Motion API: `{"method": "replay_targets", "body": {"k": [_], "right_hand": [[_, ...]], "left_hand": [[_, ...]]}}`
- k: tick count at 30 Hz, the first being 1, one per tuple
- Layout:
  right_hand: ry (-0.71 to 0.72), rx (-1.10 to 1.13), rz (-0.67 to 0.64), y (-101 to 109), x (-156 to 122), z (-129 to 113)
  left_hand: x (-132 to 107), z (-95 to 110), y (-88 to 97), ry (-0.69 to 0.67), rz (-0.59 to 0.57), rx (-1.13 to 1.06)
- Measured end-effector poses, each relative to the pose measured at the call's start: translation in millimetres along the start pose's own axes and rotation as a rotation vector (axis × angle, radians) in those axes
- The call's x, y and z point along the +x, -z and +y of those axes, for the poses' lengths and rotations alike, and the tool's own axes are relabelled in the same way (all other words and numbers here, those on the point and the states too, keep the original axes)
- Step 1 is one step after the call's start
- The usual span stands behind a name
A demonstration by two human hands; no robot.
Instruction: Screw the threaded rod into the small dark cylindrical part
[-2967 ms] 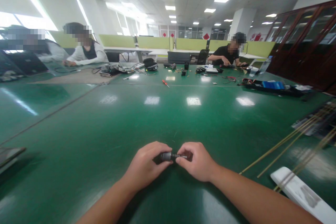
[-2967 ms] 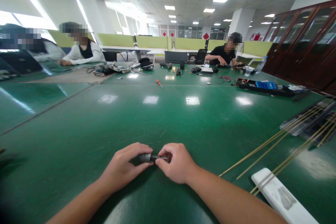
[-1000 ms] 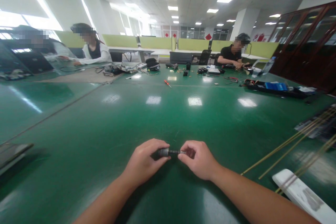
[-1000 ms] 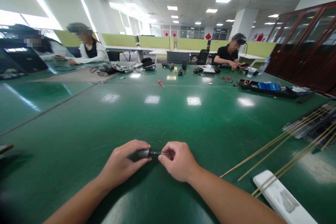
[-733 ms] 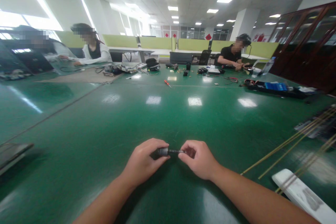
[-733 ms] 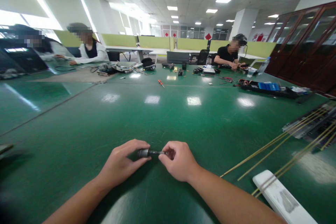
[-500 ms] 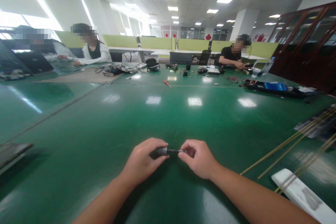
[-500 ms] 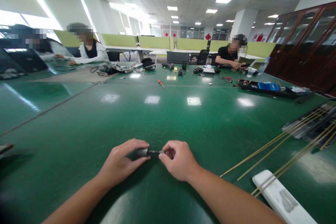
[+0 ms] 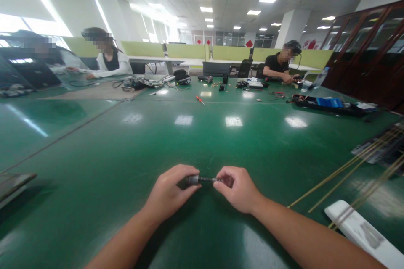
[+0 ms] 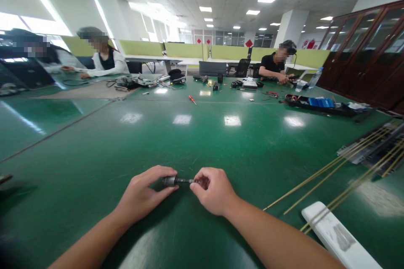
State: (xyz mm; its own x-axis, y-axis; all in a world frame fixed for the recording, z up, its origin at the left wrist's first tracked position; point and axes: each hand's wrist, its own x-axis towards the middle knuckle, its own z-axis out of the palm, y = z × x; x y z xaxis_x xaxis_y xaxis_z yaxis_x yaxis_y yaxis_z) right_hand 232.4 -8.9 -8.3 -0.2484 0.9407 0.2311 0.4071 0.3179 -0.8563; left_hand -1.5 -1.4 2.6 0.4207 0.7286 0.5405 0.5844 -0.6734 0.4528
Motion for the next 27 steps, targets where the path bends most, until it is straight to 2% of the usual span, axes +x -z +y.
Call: {"method": "replay_targets", "body": {"k": [27], "right_hand": [[-0.007,0.008,0.007,0.7,-0.2,1.1]], "left_hand": [[0.2,-1.9,0.7,0.003,0.033,0.001]]}}
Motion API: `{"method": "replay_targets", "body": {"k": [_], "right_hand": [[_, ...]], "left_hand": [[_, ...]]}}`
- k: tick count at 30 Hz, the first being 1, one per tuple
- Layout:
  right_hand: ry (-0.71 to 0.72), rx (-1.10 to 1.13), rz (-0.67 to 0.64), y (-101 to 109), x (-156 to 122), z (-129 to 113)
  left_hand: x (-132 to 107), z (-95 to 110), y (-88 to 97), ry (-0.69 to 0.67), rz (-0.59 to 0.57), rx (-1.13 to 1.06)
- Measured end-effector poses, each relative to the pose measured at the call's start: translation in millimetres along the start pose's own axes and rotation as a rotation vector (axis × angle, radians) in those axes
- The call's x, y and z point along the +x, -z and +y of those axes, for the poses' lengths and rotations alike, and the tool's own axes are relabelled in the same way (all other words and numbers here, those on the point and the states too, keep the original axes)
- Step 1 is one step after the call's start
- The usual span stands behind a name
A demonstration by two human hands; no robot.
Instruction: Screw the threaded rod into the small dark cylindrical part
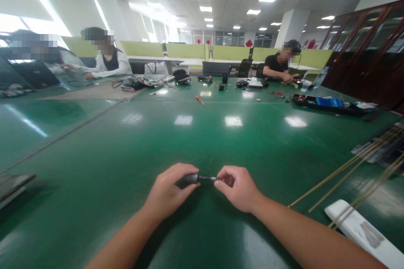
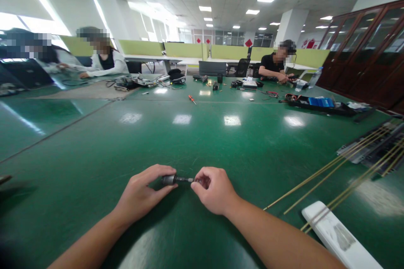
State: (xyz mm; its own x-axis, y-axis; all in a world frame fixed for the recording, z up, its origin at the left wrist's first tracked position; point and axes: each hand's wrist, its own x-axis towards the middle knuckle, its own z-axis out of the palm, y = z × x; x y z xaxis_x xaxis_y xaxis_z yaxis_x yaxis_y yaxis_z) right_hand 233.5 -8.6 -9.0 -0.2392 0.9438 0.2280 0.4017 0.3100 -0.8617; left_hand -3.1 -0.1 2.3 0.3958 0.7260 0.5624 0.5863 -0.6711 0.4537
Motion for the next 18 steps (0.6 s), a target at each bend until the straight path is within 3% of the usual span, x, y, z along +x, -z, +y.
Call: {"method": "replay_targets", "body": {"k": [10,13,18], "right_hand": [[-0.030,0.047,0.006,-2,0,4],[-0.112,0.191,-0.007,-3,4,10],[-0.192,0.417,-0.021,-6,11,21]], "left_hand": [[-2,-6,3.4,0.061,-0.010,0.049],[2,-6,9.7,0.199,0.084,0.148],[9,-8,34.1,0.594,0.214,0.125]]}}
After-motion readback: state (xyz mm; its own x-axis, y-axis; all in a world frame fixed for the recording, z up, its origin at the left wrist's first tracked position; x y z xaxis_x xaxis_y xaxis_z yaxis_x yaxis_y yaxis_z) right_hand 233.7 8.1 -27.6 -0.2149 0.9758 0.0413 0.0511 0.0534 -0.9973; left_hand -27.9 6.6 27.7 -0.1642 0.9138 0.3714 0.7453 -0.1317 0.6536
